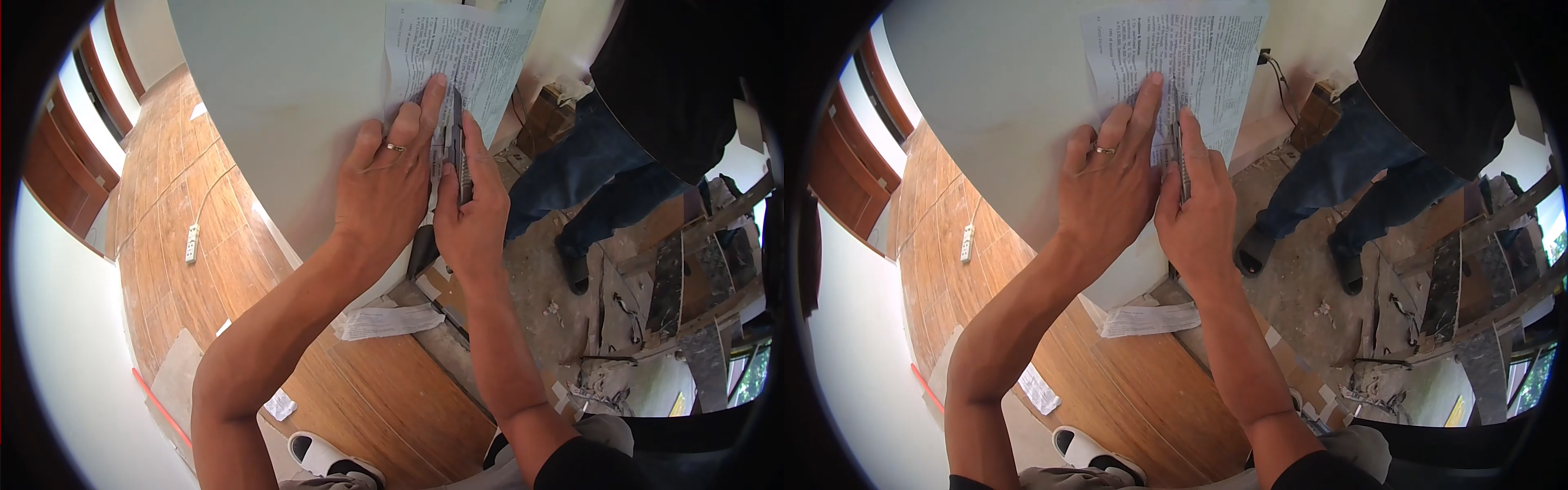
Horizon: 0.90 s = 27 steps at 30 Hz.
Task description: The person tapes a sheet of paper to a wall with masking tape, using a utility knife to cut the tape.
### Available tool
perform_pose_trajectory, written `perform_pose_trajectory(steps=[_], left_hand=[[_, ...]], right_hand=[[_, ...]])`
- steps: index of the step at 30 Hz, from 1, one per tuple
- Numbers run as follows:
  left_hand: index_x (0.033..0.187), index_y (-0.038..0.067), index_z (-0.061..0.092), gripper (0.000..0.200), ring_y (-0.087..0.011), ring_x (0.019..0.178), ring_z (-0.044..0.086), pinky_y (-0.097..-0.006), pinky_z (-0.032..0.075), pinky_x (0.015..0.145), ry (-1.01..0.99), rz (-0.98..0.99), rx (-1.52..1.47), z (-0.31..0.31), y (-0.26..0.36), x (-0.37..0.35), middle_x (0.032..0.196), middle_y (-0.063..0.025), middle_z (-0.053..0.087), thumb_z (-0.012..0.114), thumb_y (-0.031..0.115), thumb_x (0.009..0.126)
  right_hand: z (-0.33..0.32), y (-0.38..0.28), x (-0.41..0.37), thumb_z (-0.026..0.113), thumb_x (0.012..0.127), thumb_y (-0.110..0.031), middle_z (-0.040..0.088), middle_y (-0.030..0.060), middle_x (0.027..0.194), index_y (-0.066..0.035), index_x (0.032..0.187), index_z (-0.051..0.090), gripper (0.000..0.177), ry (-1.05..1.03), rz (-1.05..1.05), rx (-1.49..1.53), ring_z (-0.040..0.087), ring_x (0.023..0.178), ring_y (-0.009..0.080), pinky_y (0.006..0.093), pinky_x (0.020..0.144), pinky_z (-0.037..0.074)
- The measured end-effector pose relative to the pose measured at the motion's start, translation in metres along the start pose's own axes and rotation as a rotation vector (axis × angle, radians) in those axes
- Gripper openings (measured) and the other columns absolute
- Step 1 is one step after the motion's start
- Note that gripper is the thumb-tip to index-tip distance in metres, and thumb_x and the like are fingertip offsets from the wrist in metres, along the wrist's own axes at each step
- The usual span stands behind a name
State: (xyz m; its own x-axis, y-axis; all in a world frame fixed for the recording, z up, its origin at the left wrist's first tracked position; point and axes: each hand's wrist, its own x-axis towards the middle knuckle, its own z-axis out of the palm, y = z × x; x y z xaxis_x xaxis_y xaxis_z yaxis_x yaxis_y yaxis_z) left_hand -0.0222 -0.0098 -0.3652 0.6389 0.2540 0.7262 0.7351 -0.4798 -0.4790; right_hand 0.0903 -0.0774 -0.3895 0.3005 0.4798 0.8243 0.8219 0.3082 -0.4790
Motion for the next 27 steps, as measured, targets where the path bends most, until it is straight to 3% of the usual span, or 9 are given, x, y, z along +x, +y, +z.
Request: perform_pose_trajectory(steps=[20, 25, 27], left_hand=[[0.127, 0.004, 0.071, 0.048, -0.0193, 0.137, 0.032, -0.0359, 0.025, 0.107, 0.022, -0.01, -0.026, 0.003, 0.002, -0.001, 0.17, -0.0061, 0.03, 0.061, 0.03, 0.088], [0.126, 0.004, 0.072, 0.048, -0.0197, 0.136, 0.033, -0.0363, 0.026, 0.106, 0.031, 0.0, -0.011, 0.001, 0.003, -0.004, 0.169, -0.0051, 0.031, 0.061, 0.029, 0.087], [0.126, 0.004, 0.072, 0.047, -0.0199, 0.136, 0.033, -0.0364, 0.027, 0.106, 0.044, -0.006, -0.002, 0.001, 0.0, -0.001, 0.169, -0.0048, 0.031, 0.061, 0.029, 0.088]], right_hand=[[0.004, -0.002, -0.02, 0.057, 0.094, 0.005, 0.063, 0.0209, 0.097, -0.004, 0.152, 0.047, 0.06, -0.017, 0.078, -0.009, 0.067, 0.083, 0.0361, 0.0443, 0.073, 0.053], [0.005, 0.004, -0.033, 0.057, 0.093, 0.006, 0.065, 0.023, 0.103, -0.002, 0.152, 0.048, 0.06, -0.077, 0.138, 0.024, 0.067, 0.087, 0.0361, 0.0423, 0.074, 0.053], [0.002, -0.002, -0.046, 0.057, 0.093, 0.006, 0.066, 0.0237, 0.107, 0.0, 0.151, 0.048, 0.059, 0.009, 0.073, 0.058, 0.068, 0.089, 0.0363, 0.042, 0.075, 0.053]])
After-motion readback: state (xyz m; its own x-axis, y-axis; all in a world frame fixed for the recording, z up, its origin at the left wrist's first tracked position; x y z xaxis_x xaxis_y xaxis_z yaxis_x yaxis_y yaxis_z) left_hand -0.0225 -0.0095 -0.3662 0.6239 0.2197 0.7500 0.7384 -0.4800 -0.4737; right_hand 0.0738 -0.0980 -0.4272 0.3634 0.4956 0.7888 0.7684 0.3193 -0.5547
